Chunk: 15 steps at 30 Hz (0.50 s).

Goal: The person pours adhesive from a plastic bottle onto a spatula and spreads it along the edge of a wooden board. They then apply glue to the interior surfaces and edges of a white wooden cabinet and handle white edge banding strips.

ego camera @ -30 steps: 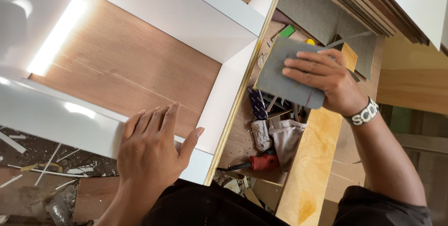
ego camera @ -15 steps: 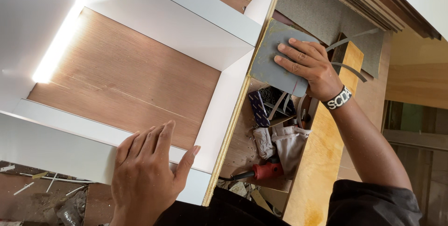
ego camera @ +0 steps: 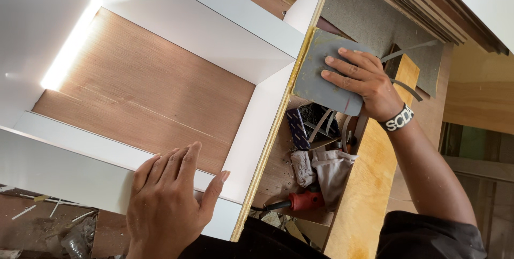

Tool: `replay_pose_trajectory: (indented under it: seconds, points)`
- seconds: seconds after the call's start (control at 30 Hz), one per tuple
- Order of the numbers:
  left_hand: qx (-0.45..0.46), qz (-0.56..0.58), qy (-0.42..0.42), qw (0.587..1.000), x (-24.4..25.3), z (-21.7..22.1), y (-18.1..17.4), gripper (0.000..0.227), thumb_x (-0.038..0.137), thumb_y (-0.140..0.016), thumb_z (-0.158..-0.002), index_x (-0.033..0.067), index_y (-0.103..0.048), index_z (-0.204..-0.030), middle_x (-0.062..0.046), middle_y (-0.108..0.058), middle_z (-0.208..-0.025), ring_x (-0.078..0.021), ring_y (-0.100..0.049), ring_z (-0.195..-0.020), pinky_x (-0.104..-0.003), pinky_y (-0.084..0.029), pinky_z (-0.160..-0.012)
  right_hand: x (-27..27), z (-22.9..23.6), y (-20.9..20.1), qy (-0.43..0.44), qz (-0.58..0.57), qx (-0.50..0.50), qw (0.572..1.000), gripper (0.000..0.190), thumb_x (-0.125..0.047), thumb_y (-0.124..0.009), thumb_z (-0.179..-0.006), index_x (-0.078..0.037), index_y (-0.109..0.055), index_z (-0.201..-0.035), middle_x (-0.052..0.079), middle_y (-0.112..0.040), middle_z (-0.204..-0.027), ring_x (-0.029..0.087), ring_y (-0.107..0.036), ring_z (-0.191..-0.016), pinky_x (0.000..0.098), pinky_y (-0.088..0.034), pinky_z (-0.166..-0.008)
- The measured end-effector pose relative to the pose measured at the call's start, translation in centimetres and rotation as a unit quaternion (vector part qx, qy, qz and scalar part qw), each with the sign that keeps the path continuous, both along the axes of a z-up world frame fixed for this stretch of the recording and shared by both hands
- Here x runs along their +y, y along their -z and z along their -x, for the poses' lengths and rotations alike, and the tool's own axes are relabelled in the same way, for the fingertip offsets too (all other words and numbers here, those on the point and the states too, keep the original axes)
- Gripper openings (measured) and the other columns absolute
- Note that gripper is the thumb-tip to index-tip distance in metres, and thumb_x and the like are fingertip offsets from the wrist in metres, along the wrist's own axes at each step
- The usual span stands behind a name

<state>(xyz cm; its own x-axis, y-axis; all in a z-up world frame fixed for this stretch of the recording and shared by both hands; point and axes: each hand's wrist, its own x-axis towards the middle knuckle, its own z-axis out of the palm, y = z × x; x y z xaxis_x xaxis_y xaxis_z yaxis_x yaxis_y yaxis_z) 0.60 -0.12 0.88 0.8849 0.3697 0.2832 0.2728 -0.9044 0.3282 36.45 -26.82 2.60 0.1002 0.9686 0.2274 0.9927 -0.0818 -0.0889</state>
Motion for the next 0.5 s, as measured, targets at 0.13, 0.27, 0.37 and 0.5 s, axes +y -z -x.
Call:
replay_pose_trajectory:
  seconds: [0.13, 0.27, 0.37, 0.5]
  points:
    - [-0.001, 0.000, -0.001, 1.000, 0.0, 0.0, 0.0, 0.057, 0.055, -0.063, -0.091, 0.0101, -0.070, -0.125, -0.007, -0.076, -0.117, -0.0236, -0.070, -0.108, -0.040, -0.047, -0.102, 0.5, 0.7, -1.0, -0.006, 0.000, -0.005, 1.000, 0.049, -0.029, -0.076, -0.099, -0.013, -0.062, -0.143, 0.011, -0.057, -0.153, 0.037, -0.051, -0.147, 0.0527, -0.039, -0.118]
    - [0.012, -0.005, -0.004, 1.000, -0.1, 0.0, 0.1, 0.058, 0.056, -0.061, -0.090, 0.0111, -0.069, -0.127, -0.007, -0.076, -0.119, -0.0234, -0.070, -0.110, -0.040, -0.047, -0.104, 0.6, 0.8, -0.9, -0.001, 0.029, 0.007, 1.000, 0.042, -0.019, -0.068, -0.103, -0.017, -0.061, -0.144, 0.008, -0.056, -0.154, 0.037, -0.048, -0.149, 0.0535, -0.035, -0.119]
    - [0.002, -0.002, -0.003, 1.000, -0.1, 0.0, 0.1, 0.057, 0.054, -0.063, -0.090, 0.0101, -0.070, -0.125, -0.007, -0.076, -0.117, -0.0240, -0.070, -0.110, -0.040, -0.047, -0.103, 0.5, 0.7, -1.1, -0.002, 0.041, 0.002, 0.999, 0.046, -0.025, -0.069, -0.102, -0.018, -0.059, -0.146, 0.008, -0.056, -0.154, 0.036, -0.047, -0.150, 0.0540, -0.034, -0.121]
    - [0.001, -0.002, -0.003, 1.000, -0.1, 0.1, 0.2, 0.056, 0.054, -0.063, -0.090, 0.0106, -0.070, -0.126, -0.007, -0.076, -0.117, -0.0238, -0.070, -0.109, -0.040, -0.047, -0.102, 0.9, 0.7, -1.1, -0.008, 0.032, -0.001, 0.999, 0.045, -0.025, -0.068, -0.102, -0.016, -0.060, -0.145, 0.009, -0.057, -0.153, 0.036, -0.048, -0.148, 0.0545, -0.037, -0.119]
